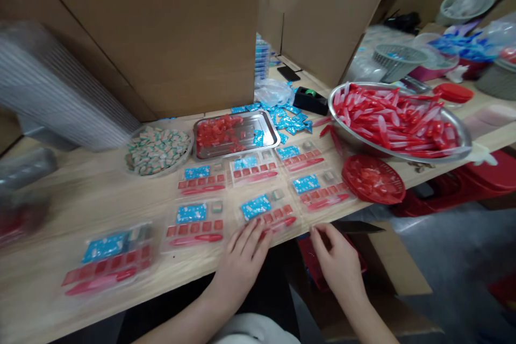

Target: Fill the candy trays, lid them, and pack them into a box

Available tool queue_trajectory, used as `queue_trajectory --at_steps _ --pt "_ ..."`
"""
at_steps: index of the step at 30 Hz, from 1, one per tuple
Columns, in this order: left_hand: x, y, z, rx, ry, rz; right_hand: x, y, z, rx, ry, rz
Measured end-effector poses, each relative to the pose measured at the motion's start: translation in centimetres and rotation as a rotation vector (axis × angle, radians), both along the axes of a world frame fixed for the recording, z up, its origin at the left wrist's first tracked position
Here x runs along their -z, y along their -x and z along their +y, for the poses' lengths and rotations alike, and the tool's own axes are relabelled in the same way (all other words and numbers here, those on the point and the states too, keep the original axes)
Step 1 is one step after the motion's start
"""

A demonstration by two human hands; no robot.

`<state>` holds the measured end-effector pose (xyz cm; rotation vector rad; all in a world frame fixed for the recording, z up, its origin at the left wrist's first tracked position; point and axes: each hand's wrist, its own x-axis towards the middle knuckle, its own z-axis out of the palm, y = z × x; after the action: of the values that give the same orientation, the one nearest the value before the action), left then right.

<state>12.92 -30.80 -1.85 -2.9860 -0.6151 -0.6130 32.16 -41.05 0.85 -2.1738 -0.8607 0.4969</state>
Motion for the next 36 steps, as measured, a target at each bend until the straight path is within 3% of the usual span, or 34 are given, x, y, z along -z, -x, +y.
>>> queue_trajectory --at_steps 5,8,12,15,17,21,23,27,30,36 --pt "1.2 2.1 -0.6 0.095 -0.038 -0.120 1.3 1.6 -1.0 0.250 -0.036 0.923" --pt "1.6 3.5 -0.8 0.176 -0.048 -0.134 1.4 2.5 -0.6 0.238 -0.083 1.145" --pt "1.5 5.2 -1.4 0.267 -0.017 -0.100 1.1 3.9 -0.7 0.157 -0.103 1.120" --pt "0.3 6.5 -1.8 0.259 0.120 -0.096 0.3 4.7 -1.3 0.158 -0.157 1.098" --pt "-0.9 7.6 -1.5 0.133 0.291 -0.176 -0.6 5.1 -1.6 0.177 -0.181 1.084" --pt "-3.1 9.3 1.1 -0.413 0.632 -0.538 -2.4 5.6 0.0 0.186 -0.226 1.110" --pt "-3.4 9.6 2.9 -0.585 0.736 -0.636 -2.7 6.2 2.1 0.176 -0.259 1.148" --pt "-3.0 9.3 5.3 -0.704 0.879 -0.671 -1.9 8.6 7.0 0.104 -0.264 1.171" --pt "-2.5 9.0 5.8 -0.738 0.990 -0.707 -1.0 9.8 9.5 0.055 -0.234 1.013" --pt "-1.0 8.7 5.4 -0.764 1.185 -0.799 -0.2 9.4 10.8 -0.171 -0.056 0.590"
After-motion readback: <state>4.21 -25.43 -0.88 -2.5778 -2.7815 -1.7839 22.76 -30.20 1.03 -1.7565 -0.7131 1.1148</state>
